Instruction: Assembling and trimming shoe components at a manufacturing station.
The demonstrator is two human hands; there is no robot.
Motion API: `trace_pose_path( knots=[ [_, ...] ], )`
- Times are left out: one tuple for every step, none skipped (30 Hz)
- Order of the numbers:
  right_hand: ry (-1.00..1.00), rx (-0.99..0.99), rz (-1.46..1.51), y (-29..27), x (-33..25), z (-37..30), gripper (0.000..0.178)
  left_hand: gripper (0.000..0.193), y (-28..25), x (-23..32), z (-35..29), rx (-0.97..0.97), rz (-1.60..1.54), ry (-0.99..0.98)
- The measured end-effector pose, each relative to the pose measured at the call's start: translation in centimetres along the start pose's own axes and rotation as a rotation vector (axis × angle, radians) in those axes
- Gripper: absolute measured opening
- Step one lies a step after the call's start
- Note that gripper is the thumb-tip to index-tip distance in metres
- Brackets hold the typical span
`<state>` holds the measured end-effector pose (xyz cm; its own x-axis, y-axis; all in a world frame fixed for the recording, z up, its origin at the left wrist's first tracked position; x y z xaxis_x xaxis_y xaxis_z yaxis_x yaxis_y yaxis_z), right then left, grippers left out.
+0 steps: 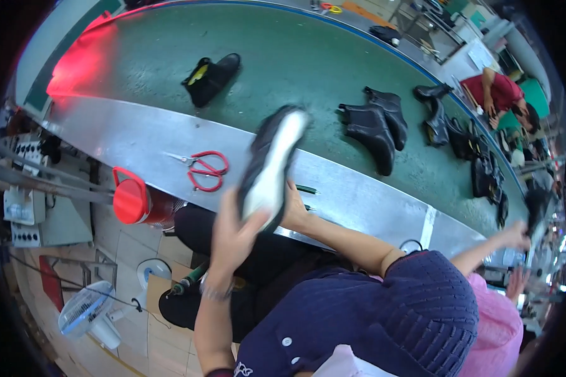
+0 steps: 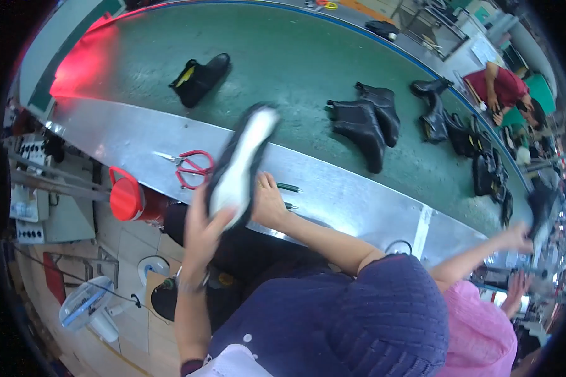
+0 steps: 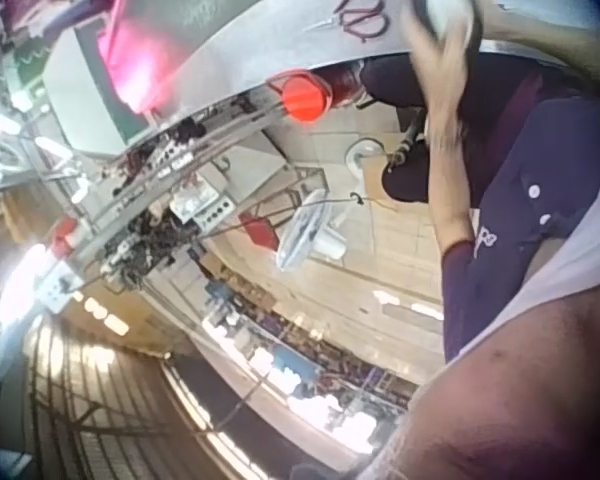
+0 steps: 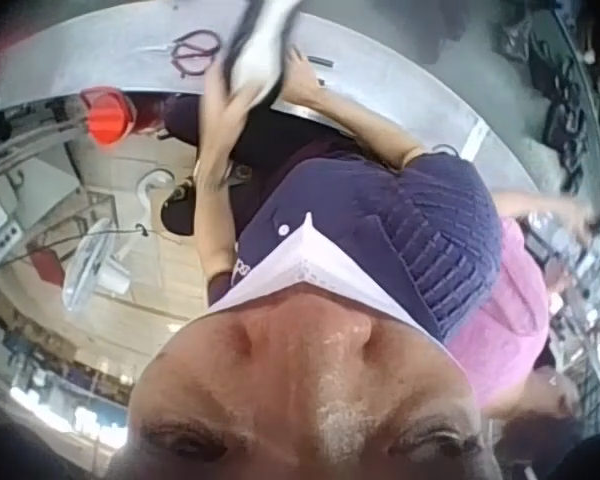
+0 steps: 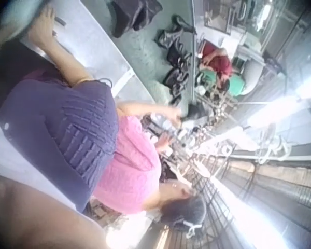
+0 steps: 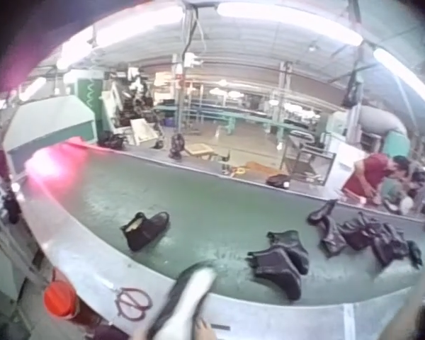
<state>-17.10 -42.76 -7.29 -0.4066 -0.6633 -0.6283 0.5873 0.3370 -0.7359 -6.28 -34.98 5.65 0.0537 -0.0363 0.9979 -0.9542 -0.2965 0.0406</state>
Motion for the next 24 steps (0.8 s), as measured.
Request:
trace_pose_path(
  knots=[
    [0.037,0.029,0.361,1.5,1.1,0.4,0.052,0.06,2.8,-0.6,3.6,-0.065,0.175,0.086],
    [0.039,0.13,0.726,2.9,1.6,1.3,0.051,0.065,5.9,-1.2,6.0,-0.059,0.263,-0.027],
    [0.054,0.222,1.087,3.9,2.1,2.5,0.05,0.071,8.7,0.1,7.5,-0.166,0.36,-0.127],
    [-0.037,0.125,0.487,3.4,-2.4,4.8,0.052,0.082,10.6,-3.9,9.7,-0.266,0.033,0.086],
    [-0.144,0.063,-0.125,1.9,-5.8,7.5,0.054,0.093,12.6,-4.6,10.1,-0.287,-0.178,0.133],
    [-0.148,0.102,-0.078,1.6,-4.6,9.6,0.061,0.097,15.6,-3.6,9.8,-0.348,-0.166,0.22],
    [-0.156,0.131,-0.014,2.0,-3.9,11.9,0.069,0.101,16.7,-2.9,8.7,-0.396,-0.145,0.298],
    [-0.144,0.2,0.036,0.7,-2.8,14.4,0.069,0.101,17.4,-0.8,7.3,-0.452,-0.134,0.348],
    [-0.137,0.256,0.108,0.2,-2.6,17.1,0.069,0.101,17.0,1.3,5.7,-0.489,-0.11,0.385],
    [-0.041,0.26,0.149,0.3,-2.5,19.8,0.068,0.095,15.6,2.4,4.4,-0.471,-0.145,0.357],
    [0.052,0.261,0.188,0.8,-2.4,22.4,0.067,0.095,13.7,2.9,3.6,-0.441,-0.131,0.351],
    [0.04,0.235,0.146,1.9,-3.0,24.9,0.067,0.091,11.3,3.1,2.9,-0.377,-0.123,0.313],
    [0.029,0.225,0.091,2.2,-2.6,27.4,0.067,0.088,9.2,3.7,2.3,-0.328,-0.119,0.285],
    [0.04,0.189,0.034,3.1,-2.0,29.3,0.064,0.081,6.9,4.3,1.5,-0.245,-0.146,0.224],
    [0.051,0.159,-0.034,4.1,-0.2,30.9,0.062,0.081,5.1,4.4,0.9,-0.233,-0.14,0.237],
    [0.05,0.108,0.044,4.2,1.2,32.4,0.055,0.077,3.1,4.3,0.4,-0.152,-0.162,0.16],
    [-0.034,0.226,0.034,3.2,2.0,33.5,0.044,0.073,1.4,4.1,-0.1,-0.079,-0.188,0.085],
    [0.036,0.133,0.13,3.9,2.1,33.9,0.039,0.068,-0.8,3.5,-0.9,0.002,-0.175,0.082],
    [0.115,0.043,0.213,3.8,2.4,33.9,0.035,0.064,-2.6,2.6,-1.8,0.069,-0.168,0.077],
    [0.111,0.057,0.293,3.1,1.5,33.5,0.032,0.06,-4.2,1.9,-3.0,0.139,-0.187,0.047],
    [0.114,0.076,0.368,1.9,1.1,33.0,0.03,0.058,-5.6,1.3,-4.0,0.202,-0.208,0.017],
    [0.095,0.026,0.389,0.1,0.2,32.3,0.031,0.059,-6.8,0.7,-4.8,0.257,-0.185,0.011],
    [0.028,0.009,0.374,-2.4,-1.2,31.6,0.029,0.062,-7.9,0.1,-5.5,0.308,-0.162,0.003],
    [-0.027,-0.072,0.583,-4.6,-3.1,30.4,0.024,0.062,-8.8,0.0,-6.0,0.344,-0.096,-0.002]
  ],
)
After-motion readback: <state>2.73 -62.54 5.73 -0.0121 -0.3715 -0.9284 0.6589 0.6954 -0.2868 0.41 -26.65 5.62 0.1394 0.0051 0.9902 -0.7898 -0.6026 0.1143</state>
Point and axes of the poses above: each hand's wrist, its own z-axis towards the middle knuckle, its own y-axis out of the palm, x = y × z, the point moved 7 cm from there along z, towards the middle knuckle
